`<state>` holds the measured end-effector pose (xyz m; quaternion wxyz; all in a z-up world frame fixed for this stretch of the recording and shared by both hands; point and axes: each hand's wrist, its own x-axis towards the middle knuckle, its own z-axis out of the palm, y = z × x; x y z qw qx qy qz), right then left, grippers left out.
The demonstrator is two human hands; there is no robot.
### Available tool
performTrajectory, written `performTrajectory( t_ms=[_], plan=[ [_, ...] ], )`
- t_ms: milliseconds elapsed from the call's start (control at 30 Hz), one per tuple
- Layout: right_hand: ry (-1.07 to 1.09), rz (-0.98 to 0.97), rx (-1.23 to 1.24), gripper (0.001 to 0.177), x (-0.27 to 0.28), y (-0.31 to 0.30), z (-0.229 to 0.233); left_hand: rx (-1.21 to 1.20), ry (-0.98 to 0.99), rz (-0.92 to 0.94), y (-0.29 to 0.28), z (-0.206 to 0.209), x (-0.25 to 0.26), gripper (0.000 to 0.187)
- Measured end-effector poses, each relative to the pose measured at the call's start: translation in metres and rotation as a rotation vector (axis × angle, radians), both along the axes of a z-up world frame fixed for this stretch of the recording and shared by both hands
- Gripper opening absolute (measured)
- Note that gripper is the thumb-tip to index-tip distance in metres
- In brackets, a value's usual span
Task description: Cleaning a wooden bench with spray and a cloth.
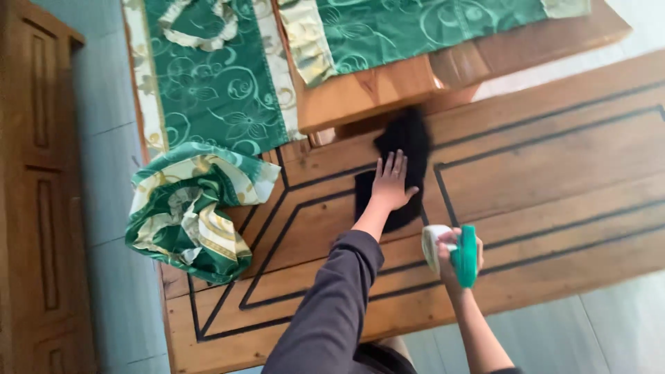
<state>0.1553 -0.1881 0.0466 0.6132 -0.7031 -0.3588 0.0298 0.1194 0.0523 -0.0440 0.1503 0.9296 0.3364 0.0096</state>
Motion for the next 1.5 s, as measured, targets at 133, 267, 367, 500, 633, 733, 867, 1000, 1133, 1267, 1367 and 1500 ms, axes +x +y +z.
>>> performTrajectory(
  t_ms=[133, 267, 367, 500, 633, 733, 867, 1000, 1133, 1267, 1367, 1500],
  plan=[
    [0.051, 0.015, -0.017, 0.035, -0.001, 0.002, 0.003, 0.022, -0.096, 0.028, 0.036, -0.016, -0.034, 0.097],
    [-0.056, -0.008, -0.114, 0.037, 0.002, -0.002, 0.005, 0.132, -0.155, 0.332, 0.055, -0.014, -0.075, 0.096],
    [-0.012, 0.0, -0.087, 0.04, 0.003, -0.002, 0.0, 0.196, -0.008, 0.513, 0.056, 0.003, -0.072, 0.101],
    [-0.009, 0.001, -0.104, 0.041, 0.004, -0.006, -0.006, 0.095, 0.275, 0.53, 0.038, 0.032, -0.031, 0.102],
    [-0.01, -0.008, -0.119, 0.043, 0.0, -0.006, -0.014, 0.159, 0.09, 0.17, -0.014, 0.007, -0.013, 0.092],
    [0.149, 0.041, 0.009, 0.045, 0.005, -0.004, -0.023, 0.053, -0.063, -0.095, -0.052, 0.017, -0.034, 0.077],
    [0.141, 0.054, 0.029, 0.045, 0.006, -0.008, -0.027, 0.053, -0.156, -0.251, -0.094, 0.049, -0.117, 0.065],
    [0.159, 0.098, -0.025, 0.047, 0.004, -0.01, 0.0, -0.009, -0.098, -0.273, -0.103, 0.083, -0.24, 0.062],
    [0.198, 0.129, -0.06, 0.048, 0.001, -0.012, 0.027, -0.144, 0.11, -0.116, -0.099, 0.083, -0.369, 0.069],
    [0.273, 0.172, -0.041, 0.046, -0.001, -0.016, 0.042, 0.006, 0.189, -0.055, -0.113, 0.076, -0.4, 0.07],
    [0.236, 0.175, -0.086, 0.045, -0.009, -0.025, 0.049, 0.021, 0.098, -0.144, -0.147, 0.065, -0.348, 0.07],
    [0.204, 0.197, -0.146, 0.048, -0.002, -0.025, 0.049, 0.084, -0.149, -0.369, -0.203, 0.043, -0.213, 0.065]
  ],
)
